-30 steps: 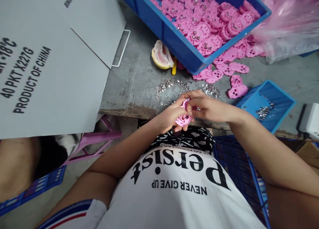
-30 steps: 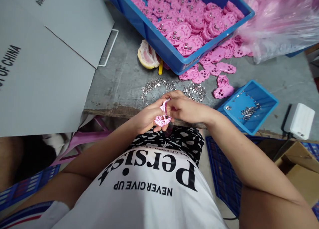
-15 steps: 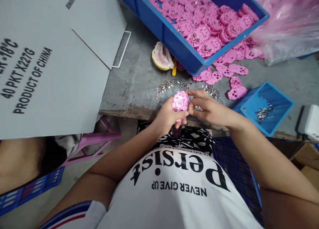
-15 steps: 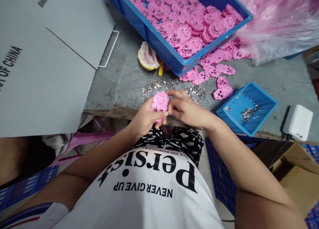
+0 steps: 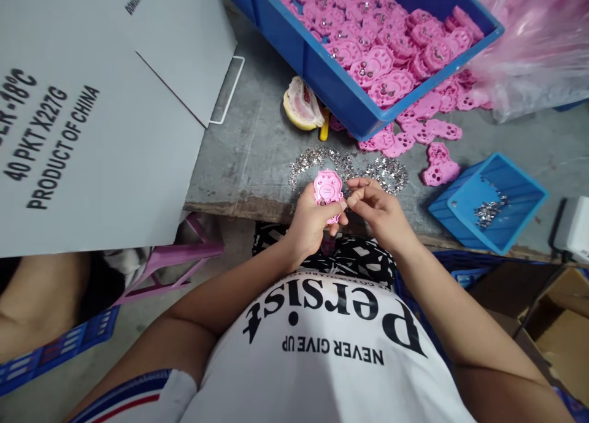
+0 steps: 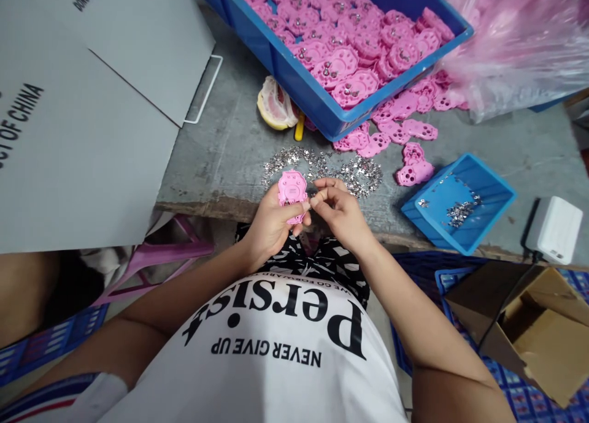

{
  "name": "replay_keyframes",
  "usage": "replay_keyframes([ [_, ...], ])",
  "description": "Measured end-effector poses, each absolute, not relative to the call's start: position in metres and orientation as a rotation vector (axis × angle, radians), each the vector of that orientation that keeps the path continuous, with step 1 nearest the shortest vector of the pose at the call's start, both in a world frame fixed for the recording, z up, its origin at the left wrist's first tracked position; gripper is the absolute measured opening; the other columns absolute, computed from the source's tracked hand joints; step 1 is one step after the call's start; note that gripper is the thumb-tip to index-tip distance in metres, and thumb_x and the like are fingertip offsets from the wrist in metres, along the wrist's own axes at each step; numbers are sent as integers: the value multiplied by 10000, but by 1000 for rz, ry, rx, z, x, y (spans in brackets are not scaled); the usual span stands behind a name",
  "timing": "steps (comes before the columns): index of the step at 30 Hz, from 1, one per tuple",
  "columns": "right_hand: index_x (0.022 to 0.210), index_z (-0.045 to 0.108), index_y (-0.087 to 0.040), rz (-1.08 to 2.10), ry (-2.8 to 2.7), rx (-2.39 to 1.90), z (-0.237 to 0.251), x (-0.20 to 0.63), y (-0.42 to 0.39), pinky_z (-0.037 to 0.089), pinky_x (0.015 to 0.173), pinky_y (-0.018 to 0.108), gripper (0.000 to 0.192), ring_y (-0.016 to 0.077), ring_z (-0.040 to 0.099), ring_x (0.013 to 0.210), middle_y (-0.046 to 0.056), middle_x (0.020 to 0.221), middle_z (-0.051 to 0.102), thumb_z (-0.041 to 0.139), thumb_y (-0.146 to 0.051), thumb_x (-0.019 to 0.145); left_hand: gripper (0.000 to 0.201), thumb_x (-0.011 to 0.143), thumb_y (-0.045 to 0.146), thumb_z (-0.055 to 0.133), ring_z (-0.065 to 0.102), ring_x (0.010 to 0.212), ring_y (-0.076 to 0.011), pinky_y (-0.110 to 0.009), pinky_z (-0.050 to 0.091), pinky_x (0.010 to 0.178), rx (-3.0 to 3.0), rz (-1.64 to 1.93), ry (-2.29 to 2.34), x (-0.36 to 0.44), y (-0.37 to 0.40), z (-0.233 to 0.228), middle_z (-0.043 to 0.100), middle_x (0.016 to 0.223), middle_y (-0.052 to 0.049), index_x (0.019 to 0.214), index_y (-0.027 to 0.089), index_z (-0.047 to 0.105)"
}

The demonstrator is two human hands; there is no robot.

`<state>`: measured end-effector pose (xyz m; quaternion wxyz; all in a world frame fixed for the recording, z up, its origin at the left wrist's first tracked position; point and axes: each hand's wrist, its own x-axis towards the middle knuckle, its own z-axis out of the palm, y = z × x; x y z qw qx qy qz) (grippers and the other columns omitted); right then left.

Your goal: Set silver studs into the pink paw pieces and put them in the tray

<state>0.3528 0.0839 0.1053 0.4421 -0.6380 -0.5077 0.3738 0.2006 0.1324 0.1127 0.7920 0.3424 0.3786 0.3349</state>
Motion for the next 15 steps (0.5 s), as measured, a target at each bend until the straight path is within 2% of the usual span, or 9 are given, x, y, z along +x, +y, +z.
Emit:
replay_keyframes([
  [5, 800, 659, -228, 867, -1427, -1572, 127, 361, 83, 348, 1189, 546, 239, 311, 513, 1352, 105, 1333, 585, 664, -429, 931, 473, 891, 451, 565, 627, 484, -144, -207, 353, 330, 714, 572, 687, 196, 140, 123, 623, 800, 7, 1274, 206, 432],
  [8, 805, 672, -216, 824, -1562, -1549, 136, 363, 84, 349, 1174, 549, 239, 316, 525, 1322, 116, 1346, 588, 650, -409, 943, 541, 955, 503, 474, 620, 462, -145, -201, 347, 320, 756, 530, 657, 194, 142, 125, 617, 781, 5, 1398, 208, 375],
  [15, 812, 677, -222, 815, -1744, -1543, 140, 366, 87, 343, 1183, 532, 212, 313, 500, 1364, 99, 1409, 583, 620, -366, 957, 488, 991, 523, 448, 615, 449, -141, -181, 364, 312, 849, 462, 609, 192, 141, 125, 612, 736, 12, 1352, 197, 420],
])
